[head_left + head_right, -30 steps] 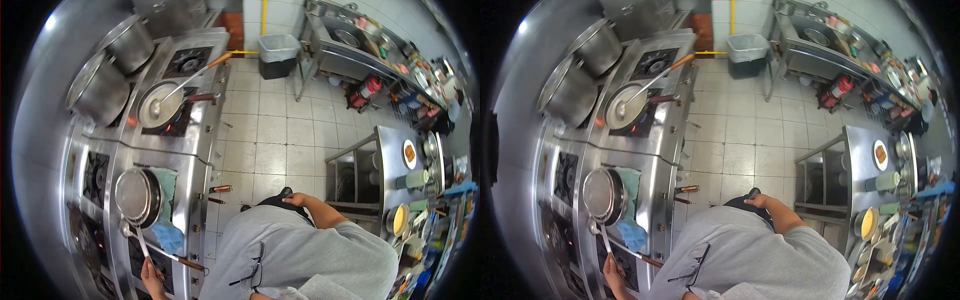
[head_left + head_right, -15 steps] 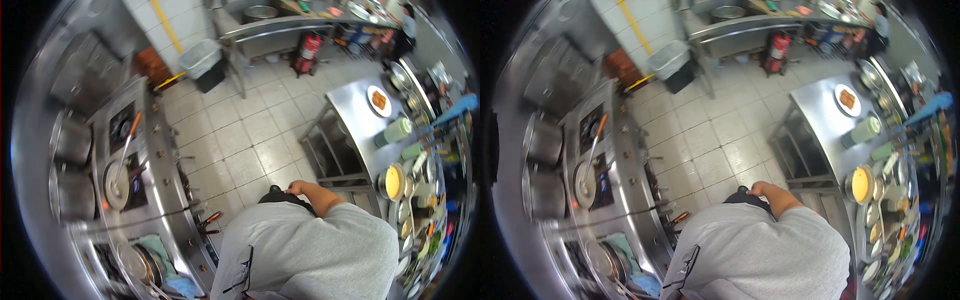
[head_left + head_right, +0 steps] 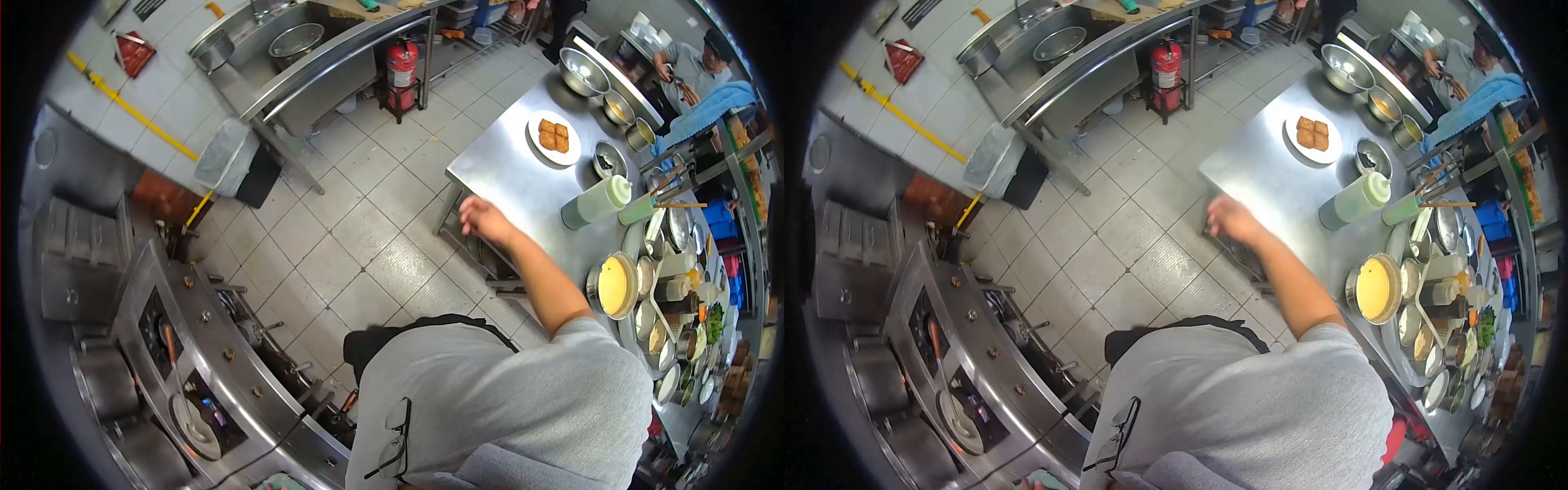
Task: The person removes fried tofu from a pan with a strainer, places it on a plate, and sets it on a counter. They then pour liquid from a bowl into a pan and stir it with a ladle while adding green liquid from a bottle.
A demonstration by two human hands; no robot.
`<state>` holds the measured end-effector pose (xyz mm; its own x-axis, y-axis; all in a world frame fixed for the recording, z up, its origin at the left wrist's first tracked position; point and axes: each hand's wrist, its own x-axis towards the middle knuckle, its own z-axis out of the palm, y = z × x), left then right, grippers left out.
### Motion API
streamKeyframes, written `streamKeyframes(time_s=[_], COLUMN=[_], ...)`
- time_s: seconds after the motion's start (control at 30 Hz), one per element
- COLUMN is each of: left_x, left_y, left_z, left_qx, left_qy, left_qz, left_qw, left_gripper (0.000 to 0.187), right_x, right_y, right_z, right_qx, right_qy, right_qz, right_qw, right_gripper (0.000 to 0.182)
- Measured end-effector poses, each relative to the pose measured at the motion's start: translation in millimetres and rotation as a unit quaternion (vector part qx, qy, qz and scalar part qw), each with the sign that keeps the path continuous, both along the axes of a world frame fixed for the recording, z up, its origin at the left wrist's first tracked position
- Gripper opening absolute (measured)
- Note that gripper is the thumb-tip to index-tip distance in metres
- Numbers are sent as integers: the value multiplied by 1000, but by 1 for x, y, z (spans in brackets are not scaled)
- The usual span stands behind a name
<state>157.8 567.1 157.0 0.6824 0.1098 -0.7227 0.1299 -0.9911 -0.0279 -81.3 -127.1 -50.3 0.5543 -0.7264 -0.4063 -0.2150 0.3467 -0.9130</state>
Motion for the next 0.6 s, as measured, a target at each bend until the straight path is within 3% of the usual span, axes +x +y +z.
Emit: streamKeyframes(time_s=[0.07, 0.1, 0.13, 0.17, 0.2, 0.3, 0.4, 0.47, 0.5, 0.53, 0.57, 0.6], left_x=[35, 54, 79, 66, 82, 140, 204, 263, 275, 301, 327, 338], left_y=[-22, -32, -27, -132, -147, -189, -216, -221, -267, -288, -309, -350], left_z=[-9, -13, -32, 16, 10, -20, -80, -133, -117, -128, -139, -123], left_qx=[7, 9, 15, -20, -20, -13, -7, -152, -192, -220, -247, -208], left_qy=[13, 22, 36, 7, 9, 32, 37, 0, 44, 2, -41, -35], left_qz=[-83, -142, -269, -69, -80, -57, -158, -320, -230, -296, -356, -360], left_qw=[996, 990, 962, 997, 997, 998, 987, 935, 953, 930, 900, 909], left_gripper=[53, 54, 55, 60, 60, 62, 70, 58, 69, 65, 61, 65], right_x=[-11, -11, -17, -22, -25, -32, -36, -46, -51, -56, -61, -67], right_y=[-55, -71, -96, -116, -128, -137, -143, -156, -163, -168, -173, -179], right_z=[-5, 2, -6, -17, -24, -14, -14, -22, -27, -32, -39, -44], right_qx=[-23, 9, 36, 63, 91, 160, 174, 170, 163, 158, 154, 138], right_qy=[-9, -63, -52, -52, -53, -125, -92, -95, -85, -74, -78, -65], right_qz=[-90, -197, -254, -337, -418, -479, -481, -496, -552, -604, -608, -644], right_qw=[996, 978, 965, 938, 902, 854, 854, 846, 813, 777, 775, 750], right_gripper=[11, 12, 15, 19, 23, 27, 32, 32, 32, 33, 33, 34])
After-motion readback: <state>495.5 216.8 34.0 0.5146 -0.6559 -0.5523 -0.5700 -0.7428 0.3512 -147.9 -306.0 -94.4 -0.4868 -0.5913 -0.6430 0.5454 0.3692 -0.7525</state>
